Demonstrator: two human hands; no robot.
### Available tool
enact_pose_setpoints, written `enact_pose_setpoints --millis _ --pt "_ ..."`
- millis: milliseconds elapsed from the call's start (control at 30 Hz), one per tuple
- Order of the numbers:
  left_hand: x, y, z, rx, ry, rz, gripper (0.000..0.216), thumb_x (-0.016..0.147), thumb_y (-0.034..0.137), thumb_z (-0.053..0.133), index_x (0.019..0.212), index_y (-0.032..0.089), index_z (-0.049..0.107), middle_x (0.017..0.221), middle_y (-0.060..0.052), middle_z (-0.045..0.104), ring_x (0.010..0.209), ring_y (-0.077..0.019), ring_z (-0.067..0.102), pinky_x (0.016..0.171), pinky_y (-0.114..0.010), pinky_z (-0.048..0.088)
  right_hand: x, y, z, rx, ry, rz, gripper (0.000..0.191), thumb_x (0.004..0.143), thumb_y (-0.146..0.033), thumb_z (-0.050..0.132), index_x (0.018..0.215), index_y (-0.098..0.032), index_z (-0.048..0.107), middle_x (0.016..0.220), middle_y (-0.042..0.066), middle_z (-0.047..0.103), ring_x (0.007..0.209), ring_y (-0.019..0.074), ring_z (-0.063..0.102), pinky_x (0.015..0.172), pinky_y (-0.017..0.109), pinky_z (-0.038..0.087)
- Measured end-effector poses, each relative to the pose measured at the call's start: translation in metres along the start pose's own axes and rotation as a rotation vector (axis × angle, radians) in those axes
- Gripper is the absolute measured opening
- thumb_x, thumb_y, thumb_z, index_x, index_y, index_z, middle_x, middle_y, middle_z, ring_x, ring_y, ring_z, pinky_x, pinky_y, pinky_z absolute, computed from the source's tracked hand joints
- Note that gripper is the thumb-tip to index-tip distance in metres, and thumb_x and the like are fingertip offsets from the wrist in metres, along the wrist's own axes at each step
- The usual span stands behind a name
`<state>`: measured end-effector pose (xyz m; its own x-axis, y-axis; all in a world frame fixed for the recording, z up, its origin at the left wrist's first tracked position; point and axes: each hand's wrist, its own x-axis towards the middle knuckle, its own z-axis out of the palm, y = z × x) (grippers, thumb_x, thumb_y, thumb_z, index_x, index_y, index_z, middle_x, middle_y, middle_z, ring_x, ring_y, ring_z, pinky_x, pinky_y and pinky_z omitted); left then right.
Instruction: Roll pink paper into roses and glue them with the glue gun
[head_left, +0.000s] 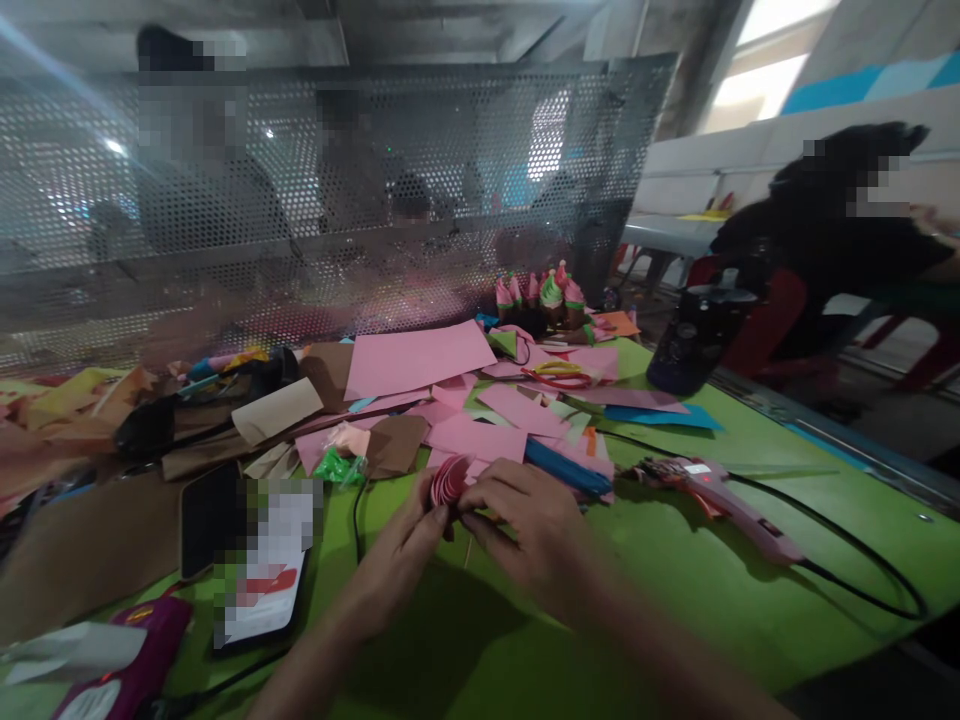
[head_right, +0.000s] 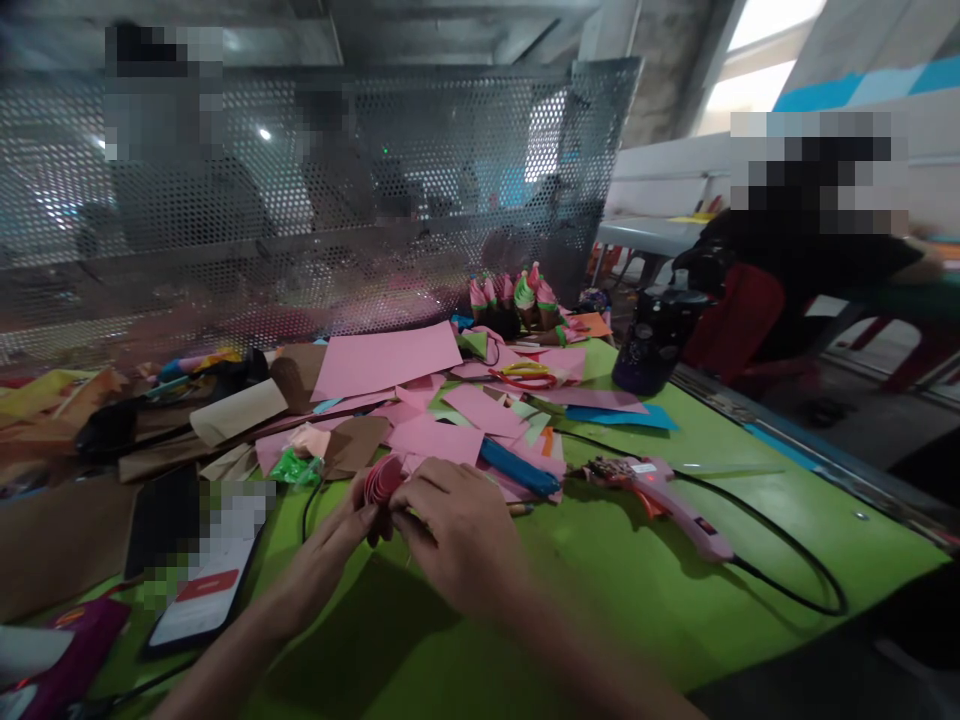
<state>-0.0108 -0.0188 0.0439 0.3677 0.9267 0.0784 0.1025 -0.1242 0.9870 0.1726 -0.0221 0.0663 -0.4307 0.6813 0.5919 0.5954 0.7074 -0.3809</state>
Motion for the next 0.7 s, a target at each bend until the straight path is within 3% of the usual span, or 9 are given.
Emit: enact_pose_setpoints --millis 167,533,700 --pt "0.0 0.002 0.0 0.007 -0.031 0.012 0.045 0.097 0.04 0.044 0.138 0.022 0.048 0.131 -0.007 0.057 0.121 -0.0245 0.049 0.104 -0.034 0.037 -0.001 0.0 0.003 -0.02 0.031 -0.008 0.008 0.09 -0.012 0.059 0.084 -0.017 0.062 0.084 0.005 0.064 0.079 0.0193 0.059 0.068 0.03 0.041" --pt "0.0 -0.009 -0.002 0.028 -0.003 -0.05 0.045 0.097 0.043 0.041 0.137 0.022 0.048 0.092 -0.002 0.053 0.082 -0.018 0.045 0.078 -0.028 0.04 -0.001 0.003 0.002 -0.08 0.024 -0.042 0.01 0.092 -0.012 0.054 0.085 -0.017 0.06 0.085 0.006 0.063 0.078 0.0197 0.058 0.068 0.031 0.042" --pt "-0.001 -0.008 -0.001 0.034 0.017 -0.094 0.048 0.097 0.042 0.04 0.14 0.021 0.044 0.099 -0.003 0.054 0.085 -0.0184 0.046 0.081 -0.03 0.039 -0.001 0.005 -0.001 -0.06 -0.001 -0.056 0.009 0.093 -0.014 0.056 0.088 -0.017 0.063 0.087 0.006 0.064 0.081 0.0199 0.059 0.073 0.032 0.044"
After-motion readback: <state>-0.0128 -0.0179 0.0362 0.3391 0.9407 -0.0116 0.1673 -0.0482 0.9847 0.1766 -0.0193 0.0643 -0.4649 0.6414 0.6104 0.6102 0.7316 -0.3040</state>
